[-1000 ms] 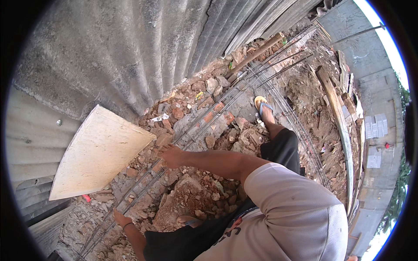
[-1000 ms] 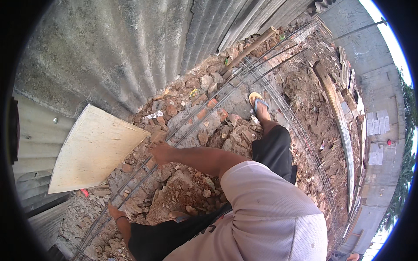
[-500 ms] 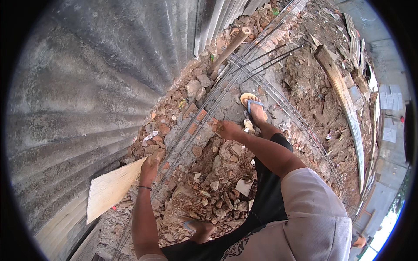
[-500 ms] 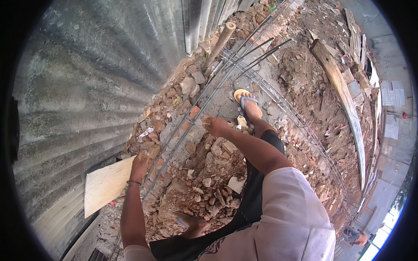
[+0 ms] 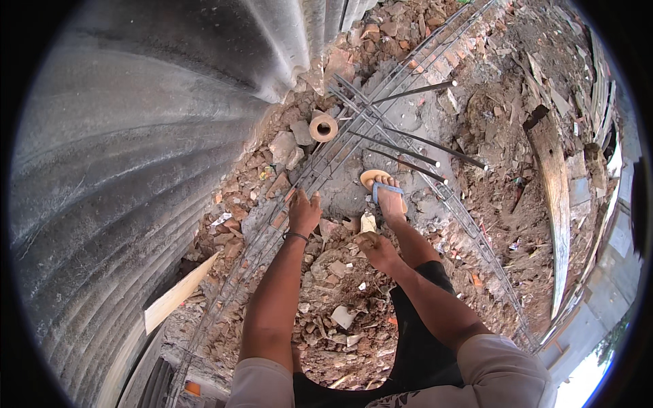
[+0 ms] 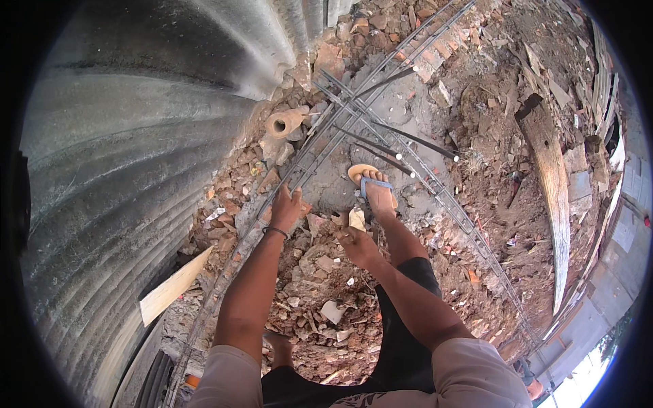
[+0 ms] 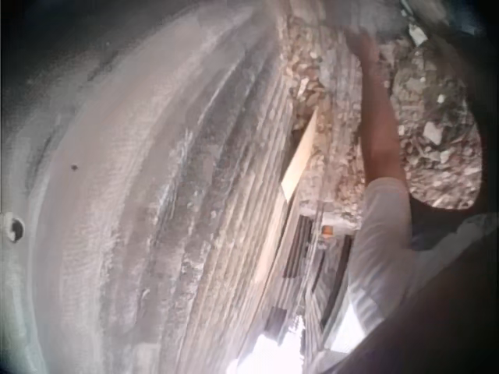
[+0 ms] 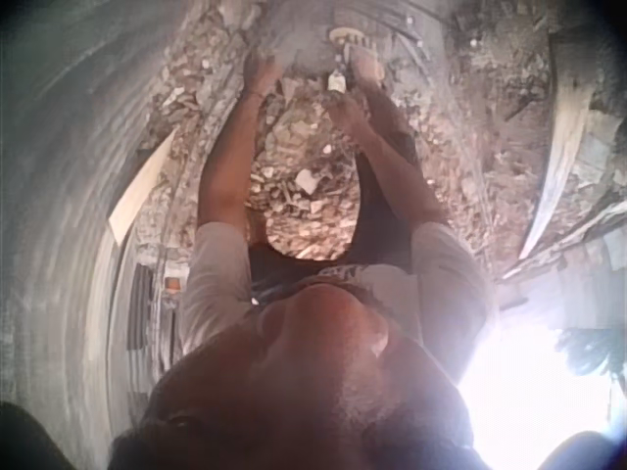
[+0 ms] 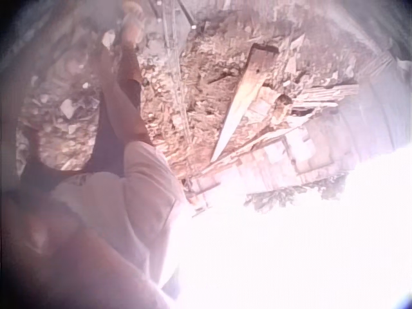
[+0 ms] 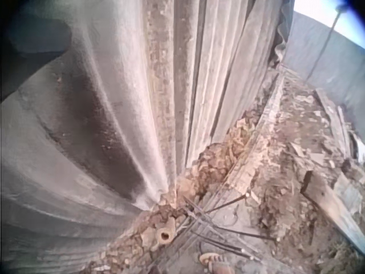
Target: The person assembles a metal reinforcement structure for construction by positioning rebar rods and securing them with wire.
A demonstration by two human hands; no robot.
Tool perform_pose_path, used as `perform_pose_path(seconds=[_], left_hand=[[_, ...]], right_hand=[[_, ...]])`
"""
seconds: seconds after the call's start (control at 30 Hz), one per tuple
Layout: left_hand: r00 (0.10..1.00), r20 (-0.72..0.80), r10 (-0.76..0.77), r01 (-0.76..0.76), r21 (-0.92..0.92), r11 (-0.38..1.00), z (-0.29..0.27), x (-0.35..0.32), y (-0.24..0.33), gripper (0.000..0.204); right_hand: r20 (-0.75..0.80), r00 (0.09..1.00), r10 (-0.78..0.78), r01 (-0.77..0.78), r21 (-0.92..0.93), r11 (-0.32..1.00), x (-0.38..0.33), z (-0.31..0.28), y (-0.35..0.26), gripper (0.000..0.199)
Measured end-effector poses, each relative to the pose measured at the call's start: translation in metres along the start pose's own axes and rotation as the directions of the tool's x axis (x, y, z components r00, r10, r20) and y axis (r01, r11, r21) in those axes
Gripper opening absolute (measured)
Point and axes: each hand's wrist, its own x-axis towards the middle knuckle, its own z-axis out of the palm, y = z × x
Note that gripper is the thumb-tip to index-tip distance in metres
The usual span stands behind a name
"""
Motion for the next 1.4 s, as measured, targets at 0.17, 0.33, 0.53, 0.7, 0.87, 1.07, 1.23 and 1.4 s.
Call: perform_pose_path(seconds=[0.17, 0.33, 0.53, 0.7, 0.87, 1.07, 1.23, 1.4], left_hand=[[0.997, -0.078, 0.008, -0.006, 0.018, 1.0, 0.022, 0.084, 0.05, 0.053], [0.981, 0.008, 0.193, -0.193, -0.025, 0.981, 0.011, 0.114, 0.042, 0.056], [0.982, 0.045, 0.182, -0.176, -0.111, 0.978, 0.017, 0.115, 0.066, 0.055], [0.984, 0.042, 0.174, -0.175, 0.014, 0.984, -0.044, 0.043, 0.021, 0.05], [0.991, 0.053, 0.124, -0.116, -0.128, 0.985, -0.057, 0.05, 0.006, 0.048], [0.983, -0.064, 0.171, -0.176, -0.085, 0.981, -0.006, 0.068, -0.025, 0.044], [0.919, -0.217, 0.328, -0.312, 0.106, 0.944, -0.019, -0.042, -0.049, 0.066], [0.914, 0.167, -0.369, 0.385, -0.074, 0.92, -0.025, -0.181, -0.149, 0.06]], right_hand=[[0.015, 1.0, -0.026, 0.023, 0.182, 0.983, 0.042, -0.022, 0.011, 0.034], [-0.111, 0.981, 0.161, -0.079, 0.526, 0.847, 0.156, -0.044, -0.064, 0.035], [-0.204, 0.969, 0.141, -0.031, 0.466, 0.884, 0.25, -0.032, -0.076, 0.043], [-0.293, 0.918, 0.266, -0.054, 0.574, 0.817, 0.177, 0.059, -0.121, 0.046], [-0.382, 0.924, 0.002, 0.163, 0.399, 0.902, 0.216, 0.078, -0.088, 0.039], [-0.319, 0.922, 0.221, -0.14, 0.258, 0.956, 0.215, 0.048, -0.079, 0.042], [-0.316, 0.913, -0.258, 0.025, -0.587, 0.809, 0.128, -0.032, 0.01, 0.041], [-0.26, 0.964, 0.06, -0.179, -0.462, 0.869, 0.035, -0.088, 0.035, 0.042]])
